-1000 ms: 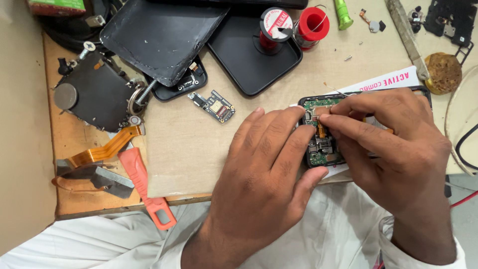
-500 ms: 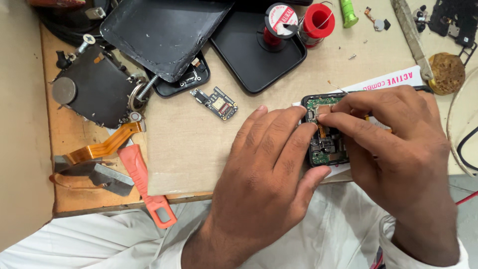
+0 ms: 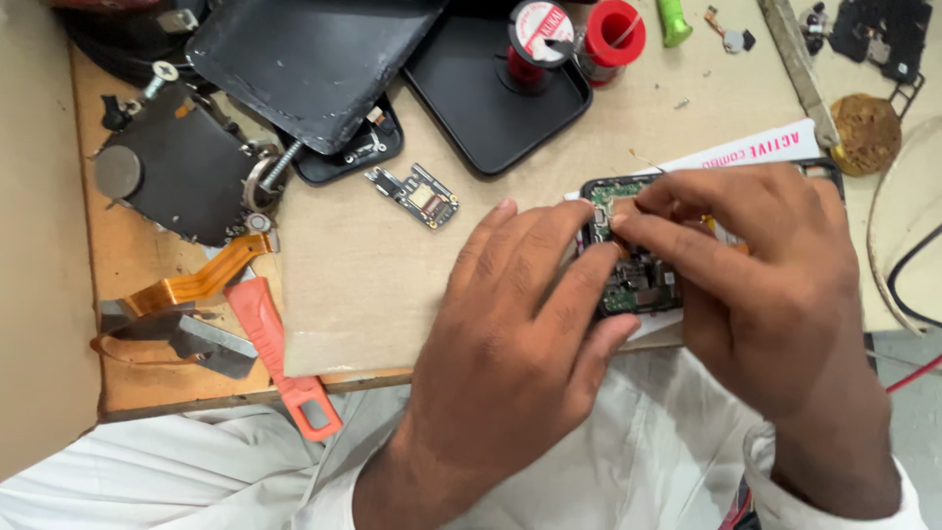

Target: The person repairs a disassembled smartphone at a cluttered workbench. They use tweezers to work on the exposed motherboard and battery, press and seat internal components and flex cables, briefly handle the phone's back cover, and pick up a green screwdriver near the end.

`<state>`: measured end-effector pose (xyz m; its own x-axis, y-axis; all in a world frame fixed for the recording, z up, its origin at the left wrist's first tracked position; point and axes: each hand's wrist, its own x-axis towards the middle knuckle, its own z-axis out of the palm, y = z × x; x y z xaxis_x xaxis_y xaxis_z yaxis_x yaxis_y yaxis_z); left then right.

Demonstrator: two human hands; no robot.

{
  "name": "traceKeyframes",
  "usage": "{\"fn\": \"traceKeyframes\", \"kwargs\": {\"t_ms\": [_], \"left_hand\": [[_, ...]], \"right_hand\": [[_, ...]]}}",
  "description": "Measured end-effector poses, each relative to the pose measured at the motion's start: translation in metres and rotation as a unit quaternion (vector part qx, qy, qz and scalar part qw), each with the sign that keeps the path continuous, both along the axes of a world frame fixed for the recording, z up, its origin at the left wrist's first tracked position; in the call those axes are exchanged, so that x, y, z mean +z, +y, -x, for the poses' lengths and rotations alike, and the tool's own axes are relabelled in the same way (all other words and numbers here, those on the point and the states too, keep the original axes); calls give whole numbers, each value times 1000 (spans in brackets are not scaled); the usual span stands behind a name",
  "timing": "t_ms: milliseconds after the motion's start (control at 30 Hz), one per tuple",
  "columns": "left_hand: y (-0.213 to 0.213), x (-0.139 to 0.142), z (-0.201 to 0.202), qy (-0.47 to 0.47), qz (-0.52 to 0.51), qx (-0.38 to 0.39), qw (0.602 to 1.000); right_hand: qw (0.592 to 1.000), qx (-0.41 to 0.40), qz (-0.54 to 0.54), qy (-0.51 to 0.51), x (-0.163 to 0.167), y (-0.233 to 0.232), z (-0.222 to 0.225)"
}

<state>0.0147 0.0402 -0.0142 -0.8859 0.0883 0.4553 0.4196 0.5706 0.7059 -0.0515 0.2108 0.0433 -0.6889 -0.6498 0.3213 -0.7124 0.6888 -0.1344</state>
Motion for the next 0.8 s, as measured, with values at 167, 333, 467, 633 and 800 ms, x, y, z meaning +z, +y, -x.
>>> {"fn": "traceKeyframes", "kwargs": {"t_ms": [167, 333, 467, 633, 800], "left_hand": [[2, 1, -3, 11, 22, 8, 1000], [1, 3, 0, 18, 58, -10, 998], [-2, 6, 3, 28, 81, -32, 996], [-10, 9, 9, 25, 115, -67, 991], [-4, 11, 18, 18, 125, -55, 990]], "right_hand": [[994, -35, 82, -55, 3, 7, -6], [992, -46, 112, -44, 1, 12, -14], [993, -32, 114, -24, -6, 19, -11], [987, -46, 154, -27, -18, 27, -10], [980, -63, 186, -29, -27, 34, -6]]}}
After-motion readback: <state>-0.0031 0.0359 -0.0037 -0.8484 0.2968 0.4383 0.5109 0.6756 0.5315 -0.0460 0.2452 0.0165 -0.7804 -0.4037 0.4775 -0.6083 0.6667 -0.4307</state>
